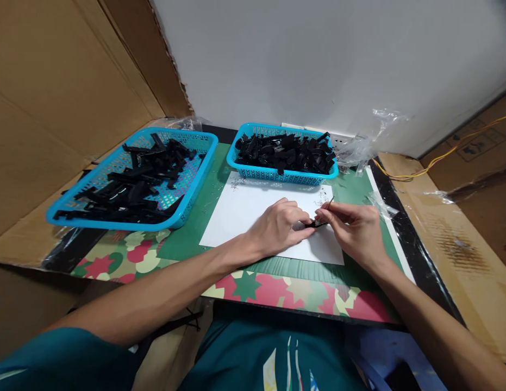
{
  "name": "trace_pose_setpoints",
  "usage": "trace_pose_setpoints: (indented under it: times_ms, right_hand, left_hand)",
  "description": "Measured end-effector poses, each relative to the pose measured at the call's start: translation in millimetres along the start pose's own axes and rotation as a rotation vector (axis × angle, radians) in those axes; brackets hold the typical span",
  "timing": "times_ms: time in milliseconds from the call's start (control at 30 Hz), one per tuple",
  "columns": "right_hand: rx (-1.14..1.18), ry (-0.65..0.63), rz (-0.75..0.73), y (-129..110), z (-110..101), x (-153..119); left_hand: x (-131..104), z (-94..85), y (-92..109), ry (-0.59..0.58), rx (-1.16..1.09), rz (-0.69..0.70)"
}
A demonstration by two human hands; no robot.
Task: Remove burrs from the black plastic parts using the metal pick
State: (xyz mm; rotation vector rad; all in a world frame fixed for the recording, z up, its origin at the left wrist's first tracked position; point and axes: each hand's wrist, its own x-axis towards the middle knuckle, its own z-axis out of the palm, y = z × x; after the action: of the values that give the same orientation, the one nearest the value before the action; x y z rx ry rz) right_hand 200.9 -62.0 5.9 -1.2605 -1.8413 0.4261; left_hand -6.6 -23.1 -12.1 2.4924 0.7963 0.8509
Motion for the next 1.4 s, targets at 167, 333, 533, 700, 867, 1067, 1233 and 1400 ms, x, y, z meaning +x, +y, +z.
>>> trace_pose_setpoints:
  times_ms: [167,333,533,700,867,1067,1233,1400]
  right_hand:
    - [0.027,0.022,-0.018,0,6,-3]
    - [0.142,0.169,0.073,4,1,5]
    - [-0.079,0.265,0.021,37,-29,17]
    - [-0.172,0.089,0.108,55,-37,20]
    - [-0.111,-0.034,0.097,56,-32,21]
    - [-0.212,-0.119,0.158,70,-28,18]
    - [-0.358,-0.345,0.177,82,-22,12]
    - [-0.556,-0.482,0.168,73,-26,12]
  left_hand:
    - [0,0.3,-2,0.002,-0.026,0.006]
    - [0,-5.2,1,0.054,-0.001,-0.053]
    - [1,-14.5,6,0.113,-0.062,-0.214]
    - [2,-17.7,5,0.125,-0.079,-0.293]
    - [2,-18.9,3,0.113,-0.095,-0.337]
    - [2,-20.1,2,0.134,-0.098,-0.364]
    - [2,-20.7,2,0.119,-0.068,-0.357]
    - [2,-20.5,0,-0.004,-0.015,-0.377]
